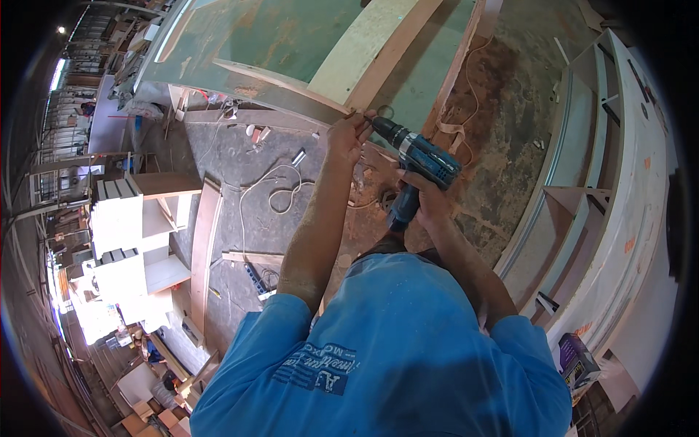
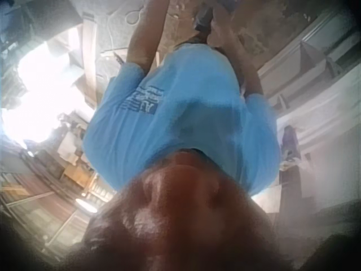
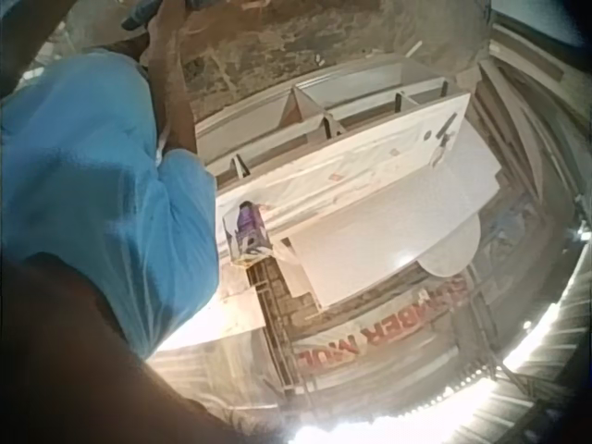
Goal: The person uses a power drill to drive screws into a wooden board to secure it to a frame, then picks up and positions a smaller wooden board against the frame.
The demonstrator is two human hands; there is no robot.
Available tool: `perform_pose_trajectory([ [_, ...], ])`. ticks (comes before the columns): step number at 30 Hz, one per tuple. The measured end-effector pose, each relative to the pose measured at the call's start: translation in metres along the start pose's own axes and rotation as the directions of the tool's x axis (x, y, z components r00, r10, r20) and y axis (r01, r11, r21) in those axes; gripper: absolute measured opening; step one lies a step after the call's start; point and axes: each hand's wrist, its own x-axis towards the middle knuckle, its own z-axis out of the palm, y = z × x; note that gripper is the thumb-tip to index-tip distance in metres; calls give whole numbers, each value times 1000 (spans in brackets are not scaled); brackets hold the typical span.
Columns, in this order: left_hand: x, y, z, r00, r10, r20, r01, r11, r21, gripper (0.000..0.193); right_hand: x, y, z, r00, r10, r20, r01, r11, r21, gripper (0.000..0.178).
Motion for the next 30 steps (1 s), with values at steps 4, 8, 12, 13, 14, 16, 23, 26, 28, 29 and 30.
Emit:
perform_pose_trajectory([
  [4,-1,4,-1,1000,-8,-19,8,1000,19,19,1,-1,2,1000,27,16,-27,999,26,28],
  [8,-2,4,-22,998,-59,25,57,997,51,29,1,5,3,999,-5,34,5,1000,25,31],
  [12,-10,47,-61,980,-66,187,36,986,163,53,5,2,1,1000,-15,-1,15,999,39,32],
  [13,-6,65,-73,997,-56,49,46,981,186,61,4,1,2,1000,-12,0,12,999,32,32],
  [14,4,84,-83,995,-39,-93,58,977,205,69,2,1,3,1000,-13,4,13,999,38,31],
  [16,30,118,-103,932,124,-342,-64,981,182,82,0,-1,8,1000,-6,23,5,999,33,30],
  [23,160,150,-85,927,243,-285,-110,904,413,93,-10,-13,24,999,31,37,-33,998,50,25],
  [26,197,118,-102,698,338,-632,-52,903,426,80,-17,-15,34,997,62,48,-62,998,9,24],
  [28,190,103,-53,687,356,-634,-40,889,457,72,-10,-20,29,999,40,-12,-40,999,17,24],
  [29,184,104,-48,686,346,-640,-32,893,448,72,-12,-20,30,998,58,-6,-58,998,18,25],
  [30,177,105,-38,689,341,-639,-49,902,429,71,-13,-19,29,997,73,-12,-73,997,24,26],
])
